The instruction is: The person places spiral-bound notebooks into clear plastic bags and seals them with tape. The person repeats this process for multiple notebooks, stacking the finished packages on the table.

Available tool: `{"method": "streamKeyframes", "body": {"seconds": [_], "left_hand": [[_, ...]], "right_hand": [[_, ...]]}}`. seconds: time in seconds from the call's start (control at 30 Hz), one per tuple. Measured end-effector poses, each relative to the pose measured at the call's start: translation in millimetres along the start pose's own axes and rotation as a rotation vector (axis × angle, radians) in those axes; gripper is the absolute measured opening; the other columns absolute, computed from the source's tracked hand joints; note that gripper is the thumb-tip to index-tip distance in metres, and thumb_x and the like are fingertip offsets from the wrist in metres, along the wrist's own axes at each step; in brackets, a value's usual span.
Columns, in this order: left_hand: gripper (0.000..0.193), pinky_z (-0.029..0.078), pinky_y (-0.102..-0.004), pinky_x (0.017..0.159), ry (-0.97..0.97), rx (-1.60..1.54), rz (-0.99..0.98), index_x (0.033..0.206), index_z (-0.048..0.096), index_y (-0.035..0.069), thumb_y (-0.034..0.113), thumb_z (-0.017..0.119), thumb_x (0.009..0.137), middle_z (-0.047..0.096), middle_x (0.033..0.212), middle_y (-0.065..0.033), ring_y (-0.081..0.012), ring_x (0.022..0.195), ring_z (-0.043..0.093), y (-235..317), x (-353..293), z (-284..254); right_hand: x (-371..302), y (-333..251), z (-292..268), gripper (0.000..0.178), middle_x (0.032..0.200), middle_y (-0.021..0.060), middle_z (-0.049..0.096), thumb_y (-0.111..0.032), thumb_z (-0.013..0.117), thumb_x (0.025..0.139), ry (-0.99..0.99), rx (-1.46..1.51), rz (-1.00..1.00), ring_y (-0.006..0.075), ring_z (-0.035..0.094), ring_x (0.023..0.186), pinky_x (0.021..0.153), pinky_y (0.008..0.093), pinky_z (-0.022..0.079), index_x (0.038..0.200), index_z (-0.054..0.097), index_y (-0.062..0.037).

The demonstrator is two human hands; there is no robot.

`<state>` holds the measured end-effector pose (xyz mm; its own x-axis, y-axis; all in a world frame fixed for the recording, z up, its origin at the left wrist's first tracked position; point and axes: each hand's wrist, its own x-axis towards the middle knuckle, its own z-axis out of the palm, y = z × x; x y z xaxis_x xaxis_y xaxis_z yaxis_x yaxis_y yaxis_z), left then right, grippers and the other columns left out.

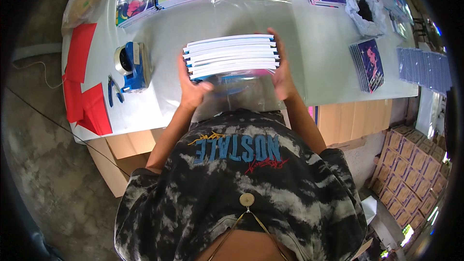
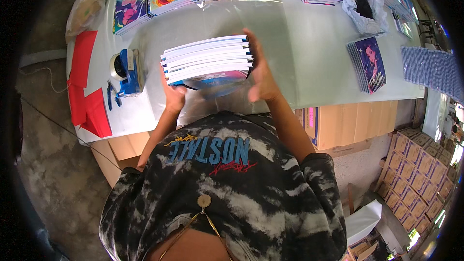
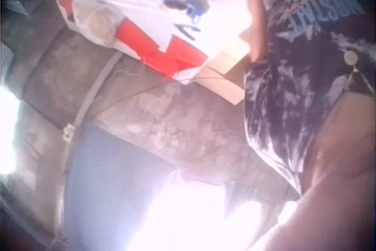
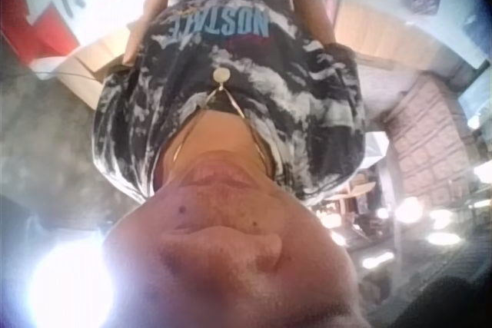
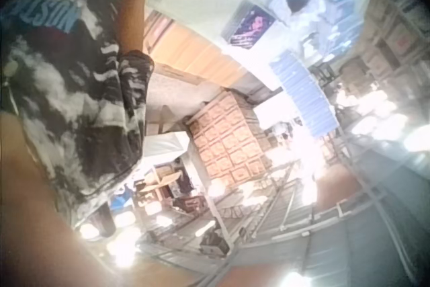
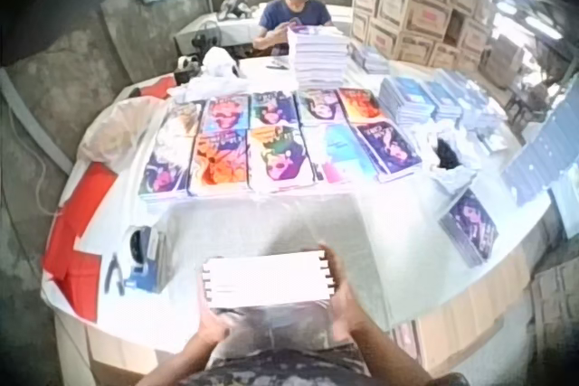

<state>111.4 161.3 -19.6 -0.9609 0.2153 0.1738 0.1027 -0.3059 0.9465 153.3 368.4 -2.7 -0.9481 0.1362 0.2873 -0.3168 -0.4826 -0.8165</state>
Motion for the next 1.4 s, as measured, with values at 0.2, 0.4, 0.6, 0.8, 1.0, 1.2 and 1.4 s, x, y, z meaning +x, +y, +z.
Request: {"method": "streamKeyframes", "body": {"seconds": [0.2,0.4,0.6,0.8,1.0,1.2,1.4], "left_hand": [[0.093,0.042,-0.0331,0.088,0.000,0.141,-0.009,0.118,0.034,0.000,0.049,0.083,0.057,0.048,0.113,-0.0115,-0.0181,0.103,0.050,-18.7,-13.6,-6.8],[0.090,0.040,-0.0356,0.095,-0.182,0.299,-0.020,0.121,0.037,0.000,0.039,0.086,0.056,0.050,0.118,-0.0140,-0.0226,0.110,0.050,-72.6,-27.4,-34.0],[0.052,0.045,-0.0359,0.091,-0.456,0.986,0.136,0.109,0.061,0.005,0.024,0.082,0.065,0.063,0.110,-0.0101,-0.0187,0.104,0.057,-109.7,-23.5,-58.1],[0.058,0.050,-0.0286,0.076,-0.051,0.466,-0.430,0.099,0.060,-0.006,0.042,0.076,0.071,0.065,0.095,-0.0144,-0.0178,0.085,0.062,4.9,14.0,-17.9],[0.082,0.048,-0.0297,0.077,-0.127,0.558,-0.891,0.105,0.058,-0.013,0.064,0.059,0.075,0.064,0.095,-0.0202,-0.0229,0.086,0.062,-35.3,30.6,-50.8],[0.084,0.046,-0.0338,0.081,-0.126,0.659,-0.887,0.102,0.061,-0.011,0.068,0.053,0.076,0.064,0.094,-0.0224,-0.0277,0.090,0.062,-38.3,24.8,-52.8],[0.065,0.045,-0.0461,0.076,0.139,1.290,-0.625,0.091,0.068,0.009,0.064,0.034,0.087,0.065,0.090,-0.0201,-0.0368,0.087,0.061,-9.7,36.0,-68.0]], "right_hand": [[-4.8,10.9,5.4,0.098,0.102,0.0075,0.056,-0.035,0.092,0.042,0.164,-0.538,-0.008,0.0163,0.054,0.097,0.086,0.0306,0.043,0.117,0.039,-0.0002],[-6.0,29.7,-16.9,0.097,0.122,0.0149,0.051,-0.041,0.088,0.048,-0.046,-0.482,-0.053,0.0238,0.049,0.113,0.096,0.0361,0.039,0.123,0.042,-0.0005],[-67.1,125.1,-108.2,0.056,0.106,0.0120,0.063,-0.028,0.078,0.065,-0.011,-0.821,0.153,0.0249,0.061,0.096,0.086,0.0342,0.047,0.112,0.057,-0.0040],[13.6,13.6,10.6,0.060,0.078,0.0136,0.066,-0.043,0.081,0.061,0.169,-0.892,0.392,0.0208,0.064,0.077,0.068,0.0318,0.049,0.095,0.063,0.0035],[19.6,64.0,-16.7,0.072,0.067,0.0199,0.061,-0.072,0.056,0.069,0.001,-1.061,0.812,0.0306,0.062,0.068,0.060,0.0402,0.045,0.088,0.068,-0.0033],[11.2,71.9,-18.6,0.073,0.066,0.0210,0.061,-0.073,0.053,0.070,0.041,-0.989,0.805,0.0336,0.061,0.067,0.062,0.0407,0.045,0.087,0.068,-0.0032],[17.0,33.4,-37.0,0.056,0.085,0.0231,0.064,-0.055,0.049,0.084,0.215,-1.286,0.924,0.0336,0.062,0.086,0.082,0.0445,0.043,0.092,0.069,-0.0034]]}}
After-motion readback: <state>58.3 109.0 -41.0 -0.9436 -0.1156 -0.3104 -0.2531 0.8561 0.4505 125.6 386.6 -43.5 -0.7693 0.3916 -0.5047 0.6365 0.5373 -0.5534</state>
